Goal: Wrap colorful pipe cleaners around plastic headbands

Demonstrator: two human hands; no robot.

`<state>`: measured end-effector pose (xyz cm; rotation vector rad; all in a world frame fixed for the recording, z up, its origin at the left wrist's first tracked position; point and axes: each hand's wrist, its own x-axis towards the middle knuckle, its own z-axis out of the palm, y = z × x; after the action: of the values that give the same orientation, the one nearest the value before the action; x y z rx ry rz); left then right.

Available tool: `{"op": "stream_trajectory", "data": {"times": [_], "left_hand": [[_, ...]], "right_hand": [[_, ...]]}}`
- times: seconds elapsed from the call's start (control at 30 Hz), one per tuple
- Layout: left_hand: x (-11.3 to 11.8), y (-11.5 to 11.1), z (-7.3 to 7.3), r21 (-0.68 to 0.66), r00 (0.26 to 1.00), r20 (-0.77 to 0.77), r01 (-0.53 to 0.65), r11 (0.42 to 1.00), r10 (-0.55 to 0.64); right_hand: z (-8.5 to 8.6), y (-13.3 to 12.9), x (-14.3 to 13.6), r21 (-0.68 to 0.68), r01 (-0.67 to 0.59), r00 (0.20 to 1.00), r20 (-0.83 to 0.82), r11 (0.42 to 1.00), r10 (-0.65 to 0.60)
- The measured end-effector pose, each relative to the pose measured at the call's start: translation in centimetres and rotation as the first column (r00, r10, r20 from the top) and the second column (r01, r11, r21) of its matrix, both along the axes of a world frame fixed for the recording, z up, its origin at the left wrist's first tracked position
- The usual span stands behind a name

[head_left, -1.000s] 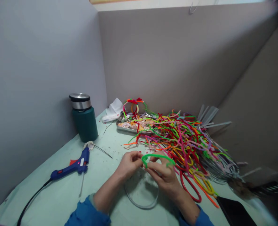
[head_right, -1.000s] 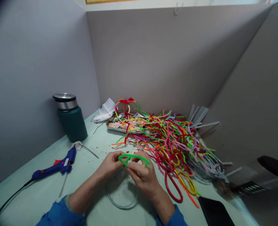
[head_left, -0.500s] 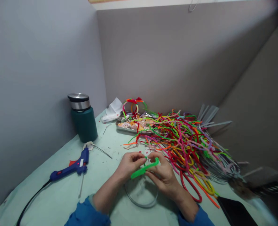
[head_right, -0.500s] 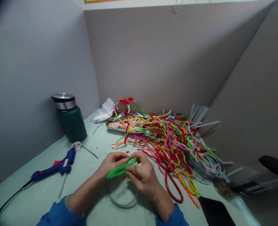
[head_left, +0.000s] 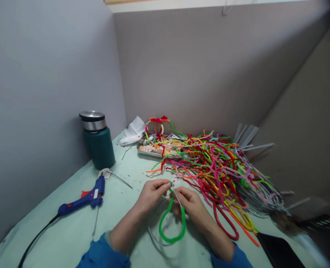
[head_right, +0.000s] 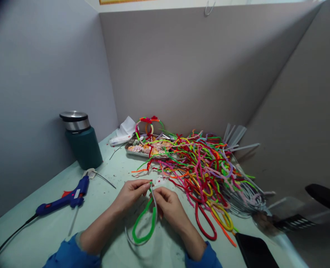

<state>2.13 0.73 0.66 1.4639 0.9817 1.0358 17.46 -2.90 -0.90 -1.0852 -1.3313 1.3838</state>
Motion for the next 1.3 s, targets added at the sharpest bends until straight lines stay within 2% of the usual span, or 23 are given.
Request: {"op": "stream_trajectory", "data": {"times": [0.1, 0.23, 0.3, 0.37, 0.47, 0.57, 0.67, 0.93, 1.03, 1.17, 1.3], "left_hand": [[0.1, -0.1, 0.0, -0.042, 0.999, 0.053, 0.008, 0.999, -0.005], [0.1, -0.4, 0.3, -0.096, 0.988, 0.136, 0.083, 0.992, -0.069], [0.1, -0.4, 0.4, -0.129, 0.98, 0.171, 0.122, 0.984, -0.099], [0.0, -0.5, 0.4, -0.153, 0.972, 0.193, 0.162, 0.975, -0.131], [0.0, -0.5, 0.4, -0.129, 0.968, 0.183, 0.199, 0.972, -0.174], [-0.1, -0.6, 0.2, -0.099, 0.962, 0.141, 0.249, 0.963, -0.234], [-0.1, -0.7, 0.1, -0.112, 0.955, 0.101, 0.288, 0.951, -0.278], [-0.1, -0.7, -0.3, -0.14, 0.947, -0.017, 0.316, 0.938, -0.321], [0.0, -0.7, -0.4, -0.17, 0.944, -0.038, 0.316, 0.933, -0.327], [0.0, -0.7, -0.4, -0.138, 0.925, -0.139, 0.335, 0.932, -0.354], [0.0, -0.7, -0.4, -0.141, 0.936, -0.179, 0.28, 0.95, -0.303]], "right_hand": [[0.0, -0.3, -0.4, -0.054, -0.092, 0.995, -0.052, 0.994, 0.089], [-0.1, -0.2, -0.4, -0.076, -0.036, 0.975, -0.22, 0.996, 0.019], [-0.1, 0.0, -0.2, -0.104, -0.061, 0.941, -0.339, 0.993, 0.022], [-0.1, 0.3, 0.0, -0.143, -0.09, 0.921, -0.389, 0.986, 0.028], [-0.1, 0.6, 0.4, -0.153, 0.001, 0.96, -0.278, 0.988, -0.044], [0.1, 1.0, 1.0, -0.019, 0.167, 0.984, -0.055, 0.986, -0.168], [0.3, 1.4, 1.8, 0.125, 0.208, 0.971, 0.089, 0.97, -0.22], [0.6, 1.4, 2.9, 0.318, 0.133, 0.941, 0.258, 0.939, -0.22], [1.2, 1.1, 2.7, 0.413, 0.095, 0.924, 0.303, 0.906, -0.235], [1.8, 0.5, 2.0, 0.522, 0.021, 0.914, 0.336, 0.853, -0.228], [1.9, -0.2, 1.5, 0.593, -0.09, 0.88, 0.424, 0.8, -0.215]]}}
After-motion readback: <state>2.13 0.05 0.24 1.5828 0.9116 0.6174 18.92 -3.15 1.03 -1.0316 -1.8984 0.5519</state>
